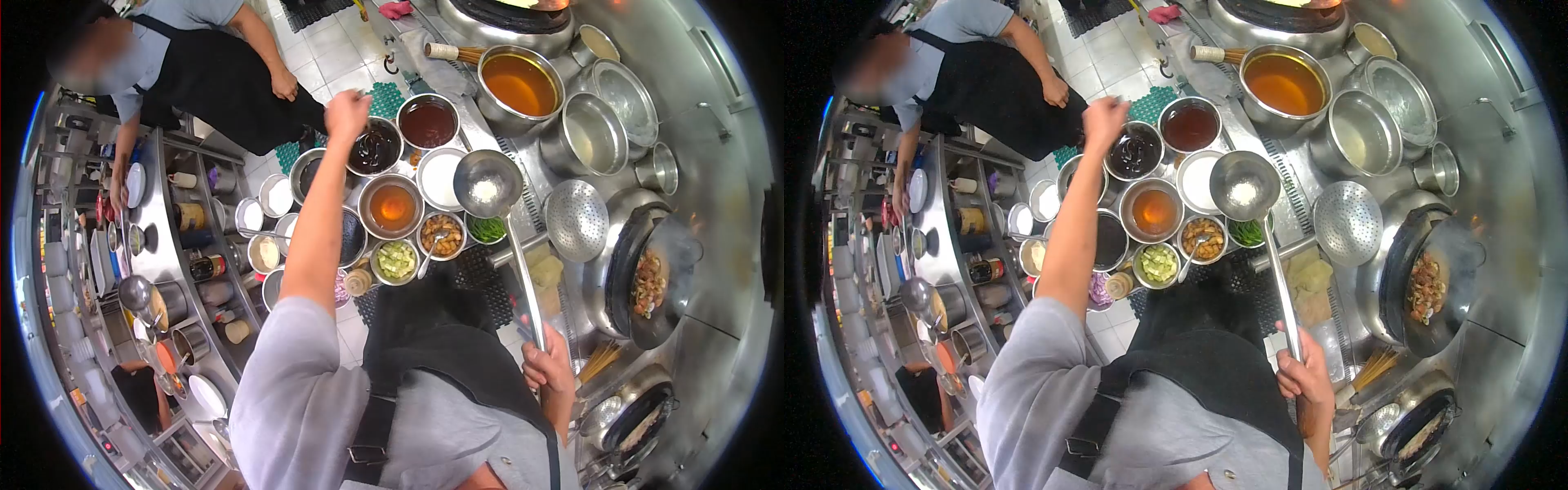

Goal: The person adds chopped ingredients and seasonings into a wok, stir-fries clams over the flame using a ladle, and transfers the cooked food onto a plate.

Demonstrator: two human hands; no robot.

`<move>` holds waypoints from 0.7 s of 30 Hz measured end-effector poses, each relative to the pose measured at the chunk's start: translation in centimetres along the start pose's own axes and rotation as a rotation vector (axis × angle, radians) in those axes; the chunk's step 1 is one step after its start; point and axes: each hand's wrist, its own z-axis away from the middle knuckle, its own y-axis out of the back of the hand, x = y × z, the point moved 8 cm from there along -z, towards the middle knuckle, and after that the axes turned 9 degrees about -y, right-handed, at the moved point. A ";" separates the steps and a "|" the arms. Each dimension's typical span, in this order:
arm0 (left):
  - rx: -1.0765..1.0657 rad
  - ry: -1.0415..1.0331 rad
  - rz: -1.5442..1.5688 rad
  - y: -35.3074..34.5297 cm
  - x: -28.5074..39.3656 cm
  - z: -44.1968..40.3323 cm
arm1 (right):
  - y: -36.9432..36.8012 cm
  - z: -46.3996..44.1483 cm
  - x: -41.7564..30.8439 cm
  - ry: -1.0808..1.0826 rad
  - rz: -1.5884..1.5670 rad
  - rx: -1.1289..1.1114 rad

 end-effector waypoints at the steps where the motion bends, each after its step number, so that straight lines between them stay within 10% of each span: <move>1: 0.044 0.024 -0.031 2.9 -0.7 1.9 | 0.5 -0.5 -0.3 -0.010 -0.001 -0.018; 6: -0.389 0.345 0.502 -0.7 -9.3 15.9 | 0.9 -4.2 -2.6 -0.014 0.053 -0.117; 10: -0.310 0.595 1.020 -0.5 -9.6 19.5 | -1.9 -7.7 -4.8 0.008 0.162 -0.144; 17: -0.168 0.266 0.582 8.6 -4.2 17.6 | -9.6 -13.4 -6.0 -0.039 0.202 -0.251; 21: -0.055 -0.356 -0.258 10.2 0.5 16.3 | -12.1 -14.8 -4.5 -0.130 0.006 -0.367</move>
